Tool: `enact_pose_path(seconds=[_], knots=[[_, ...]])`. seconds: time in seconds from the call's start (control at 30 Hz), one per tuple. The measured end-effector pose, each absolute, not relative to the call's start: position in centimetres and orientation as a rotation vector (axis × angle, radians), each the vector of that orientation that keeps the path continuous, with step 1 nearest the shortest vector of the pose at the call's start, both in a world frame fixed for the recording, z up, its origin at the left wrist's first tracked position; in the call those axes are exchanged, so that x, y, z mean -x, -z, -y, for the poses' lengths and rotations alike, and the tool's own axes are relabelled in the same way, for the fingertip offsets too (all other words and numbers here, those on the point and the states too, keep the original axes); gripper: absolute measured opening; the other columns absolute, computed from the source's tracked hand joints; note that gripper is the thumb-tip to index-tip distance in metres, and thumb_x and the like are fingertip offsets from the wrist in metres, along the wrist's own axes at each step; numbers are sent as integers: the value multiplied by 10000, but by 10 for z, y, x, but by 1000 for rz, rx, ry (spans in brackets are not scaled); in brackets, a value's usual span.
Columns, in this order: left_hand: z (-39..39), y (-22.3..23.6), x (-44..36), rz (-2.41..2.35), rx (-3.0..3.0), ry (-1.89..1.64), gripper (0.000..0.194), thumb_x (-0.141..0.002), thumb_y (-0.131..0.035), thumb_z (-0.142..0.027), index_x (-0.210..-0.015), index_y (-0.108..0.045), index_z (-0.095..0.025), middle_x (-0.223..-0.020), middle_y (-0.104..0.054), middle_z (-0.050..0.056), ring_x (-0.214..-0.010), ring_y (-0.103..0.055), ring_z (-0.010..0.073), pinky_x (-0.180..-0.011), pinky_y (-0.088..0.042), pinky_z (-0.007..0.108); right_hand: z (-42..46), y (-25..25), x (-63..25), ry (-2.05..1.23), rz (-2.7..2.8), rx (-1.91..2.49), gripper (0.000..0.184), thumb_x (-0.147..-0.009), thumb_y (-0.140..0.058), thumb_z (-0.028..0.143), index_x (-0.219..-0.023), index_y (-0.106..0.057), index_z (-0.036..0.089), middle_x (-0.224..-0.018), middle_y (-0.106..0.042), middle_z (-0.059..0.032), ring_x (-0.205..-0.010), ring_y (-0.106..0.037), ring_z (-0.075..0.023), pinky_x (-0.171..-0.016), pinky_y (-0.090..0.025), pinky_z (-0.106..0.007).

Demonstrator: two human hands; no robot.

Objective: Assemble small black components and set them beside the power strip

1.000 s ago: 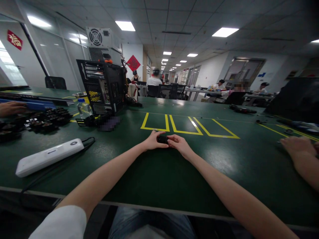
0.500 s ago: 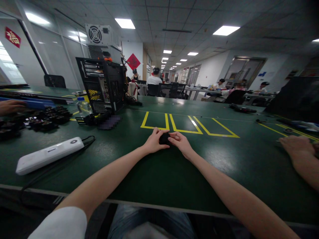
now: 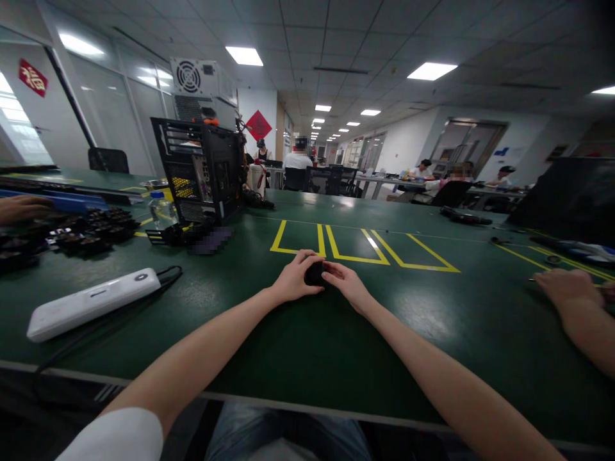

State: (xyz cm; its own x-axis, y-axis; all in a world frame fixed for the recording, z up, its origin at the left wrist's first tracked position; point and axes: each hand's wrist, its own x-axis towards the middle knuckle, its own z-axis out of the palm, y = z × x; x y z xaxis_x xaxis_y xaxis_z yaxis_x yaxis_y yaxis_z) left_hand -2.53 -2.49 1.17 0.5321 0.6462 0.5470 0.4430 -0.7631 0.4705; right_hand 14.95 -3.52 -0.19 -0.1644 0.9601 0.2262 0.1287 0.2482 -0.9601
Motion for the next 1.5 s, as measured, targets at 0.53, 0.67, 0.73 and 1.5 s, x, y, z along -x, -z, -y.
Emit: enact_pose_path(seconds=[0.53,0.67,0.73,1.5], knots=[[25,-11,24,-852,-2506,-1080,582,-597,-645,-252,-1125,-399,-237,-1133,-476,39,-1045,-461,217,-894,-381,362,36,5,-144,-1008,1534,953,311,-651,-623,304,-917,-509,191,-937,-576,-34,-935,-540,-166,-870,-400,-347],[24,-11,23,-864,-2512,-1091,577,-593,-646,-256,-1116,-403,-233,-1121,-482,37,-1034,-468,215,-881,-391,351,35,6,-145,-1011,1562,982,361,-678,-595,291,-1018,-512,201,-1002,-573,-48,-963,-535,-183,-887,-393,-363],[23,-11,23,-868,-2511,-1084,579,-591,-648,-263,-1115,-404,-233,-1123,-481,38,-1030,-470,216,-875,-395,353,36,7,-145,-1028,1587,976,348,-688,-585,285,-1018,-519,201,-1017,-576,-46,-972,-537,-187,-896,-390,-366],[18,-9,22,-832,-2511,-1112,577,-587,-649,-274,-1107,-404,-225,-1111,-478,40,-1027,-468,209,-863,-400,344,40,7,-143,-1031,1539,904,292,-670,-604,273,-934,-490,220,-1005,-538,-16,-939,-550,-163,-864,-418,-349]])
